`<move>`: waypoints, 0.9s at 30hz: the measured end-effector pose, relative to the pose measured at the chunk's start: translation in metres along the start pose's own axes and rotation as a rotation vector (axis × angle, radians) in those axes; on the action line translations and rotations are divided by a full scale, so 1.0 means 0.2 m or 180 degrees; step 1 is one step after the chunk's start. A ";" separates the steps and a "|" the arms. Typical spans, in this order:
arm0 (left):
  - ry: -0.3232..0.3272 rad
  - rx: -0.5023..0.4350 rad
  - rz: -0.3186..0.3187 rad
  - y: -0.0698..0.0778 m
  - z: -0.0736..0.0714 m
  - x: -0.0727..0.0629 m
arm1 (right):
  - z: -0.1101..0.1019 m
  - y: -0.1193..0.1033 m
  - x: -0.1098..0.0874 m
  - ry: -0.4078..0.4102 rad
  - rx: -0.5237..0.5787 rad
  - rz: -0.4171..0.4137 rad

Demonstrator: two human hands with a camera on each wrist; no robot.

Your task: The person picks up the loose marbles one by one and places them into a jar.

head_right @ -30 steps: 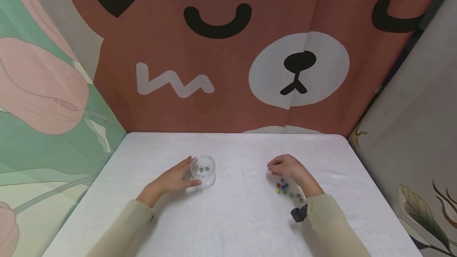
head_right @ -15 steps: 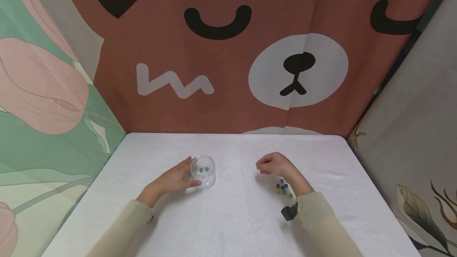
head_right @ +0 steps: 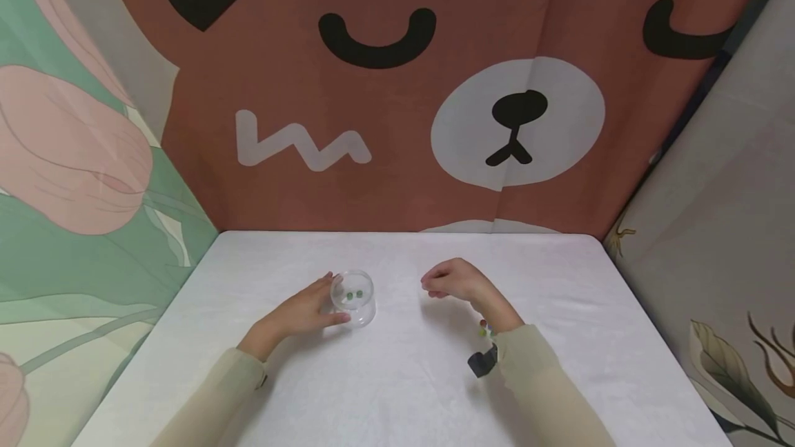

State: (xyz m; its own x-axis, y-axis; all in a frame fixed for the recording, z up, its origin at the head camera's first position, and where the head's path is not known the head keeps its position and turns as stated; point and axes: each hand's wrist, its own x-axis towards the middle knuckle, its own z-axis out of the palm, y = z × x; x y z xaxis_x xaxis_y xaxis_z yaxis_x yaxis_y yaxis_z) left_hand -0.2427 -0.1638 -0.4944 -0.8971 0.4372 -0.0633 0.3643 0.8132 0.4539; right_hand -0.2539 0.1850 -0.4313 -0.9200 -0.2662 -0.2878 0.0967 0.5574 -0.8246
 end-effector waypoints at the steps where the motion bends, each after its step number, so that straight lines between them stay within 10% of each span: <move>1: 0.0002 0.0002 0.0003 0.00 0.00 0.00 | 0.00 -0.01 0.00 -0.0012 0.0000 -0.0015; 27: 0.0062 -0.0022 0.0021 0.01 0.01 0.01 | 0.20 -0.26 0.10 -0.0185 -0.0035 -0.0319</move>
State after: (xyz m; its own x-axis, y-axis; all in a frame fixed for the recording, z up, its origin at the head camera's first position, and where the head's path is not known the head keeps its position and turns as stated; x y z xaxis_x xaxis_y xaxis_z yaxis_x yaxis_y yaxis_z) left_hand -0.2427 -0.1611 -0.4948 -0.8995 0.4349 -0.0429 0.3685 0.8076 0.4604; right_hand -0.2627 0.1185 -0.4144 -0.9011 -0.3660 -0.2324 0.0009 0.5344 -0.8452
